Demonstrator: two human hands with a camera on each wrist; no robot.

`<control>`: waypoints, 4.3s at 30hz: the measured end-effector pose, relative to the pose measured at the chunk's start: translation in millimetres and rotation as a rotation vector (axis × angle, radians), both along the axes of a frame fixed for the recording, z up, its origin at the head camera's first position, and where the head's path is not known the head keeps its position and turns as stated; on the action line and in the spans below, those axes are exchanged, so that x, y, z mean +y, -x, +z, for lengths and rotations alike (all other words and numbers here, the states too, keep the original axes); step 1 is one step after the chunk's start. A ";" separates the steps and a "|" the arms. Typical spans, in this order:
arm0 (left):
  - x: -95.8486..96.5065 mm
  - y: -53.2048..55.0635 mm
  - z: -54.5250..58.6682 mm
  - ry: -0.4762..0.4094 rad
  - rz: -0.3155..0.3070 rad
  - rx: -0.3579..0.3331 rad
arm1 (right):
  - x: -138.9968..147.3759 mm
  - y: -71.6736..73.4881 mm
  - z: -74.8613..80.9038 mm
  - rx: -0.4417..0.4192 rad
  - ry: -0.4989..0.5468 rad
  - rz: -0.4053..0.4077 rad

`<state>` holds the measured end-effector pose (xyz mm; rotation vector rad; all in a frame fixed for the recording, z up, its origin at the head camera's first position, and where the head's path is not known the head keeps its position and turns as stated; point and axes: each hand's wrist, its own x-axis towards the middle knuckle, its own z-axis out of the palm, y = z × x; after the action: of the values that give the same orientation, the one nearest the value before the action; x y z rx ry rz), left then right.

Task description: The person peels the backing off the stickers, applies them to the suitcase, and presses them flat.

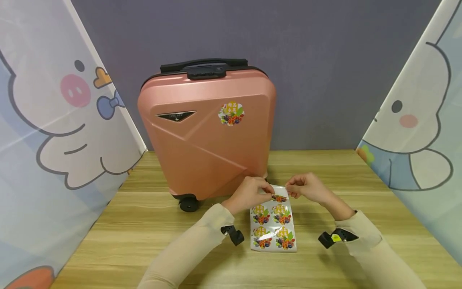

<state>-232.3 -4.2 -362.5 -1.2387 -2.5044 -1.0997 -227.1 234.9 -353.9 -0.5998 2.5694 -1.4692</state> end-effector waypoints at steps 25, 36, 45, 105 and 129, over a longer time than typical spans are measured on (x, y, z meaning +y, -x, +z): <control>-11.7 4.3 -2.6 -0.125 0.048 -0.180 | 3.9 8.1 -15.1 -0.030 0.009 -0.030; -15.3 2.5 1.4 -0.128 0.065 -0.248 | 19.6 16.1 -34.7 0.020 -0.029 -0.053; -18.2 4.5 1.1 -0.120 0.080 -0.239 | 26.7 23.4 -53.0 -0.006 -0.170 -0.144; -36.2 4.5 20.8 -0.212 0.090 -0.251 | -39.5 -18.1 -23.5 -0.049 0.616 0.088; -36.8 -1.0 25.9 -0.260 0.060 -0.205 | -47.7 -21.6 -21.0 0.085 0.672 0.066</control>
<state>-231.3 -41.1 -336.6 -1.0209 -2.4167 -1.5476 -205.5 187.2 -374.9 -0.8149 2.0359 -2.3271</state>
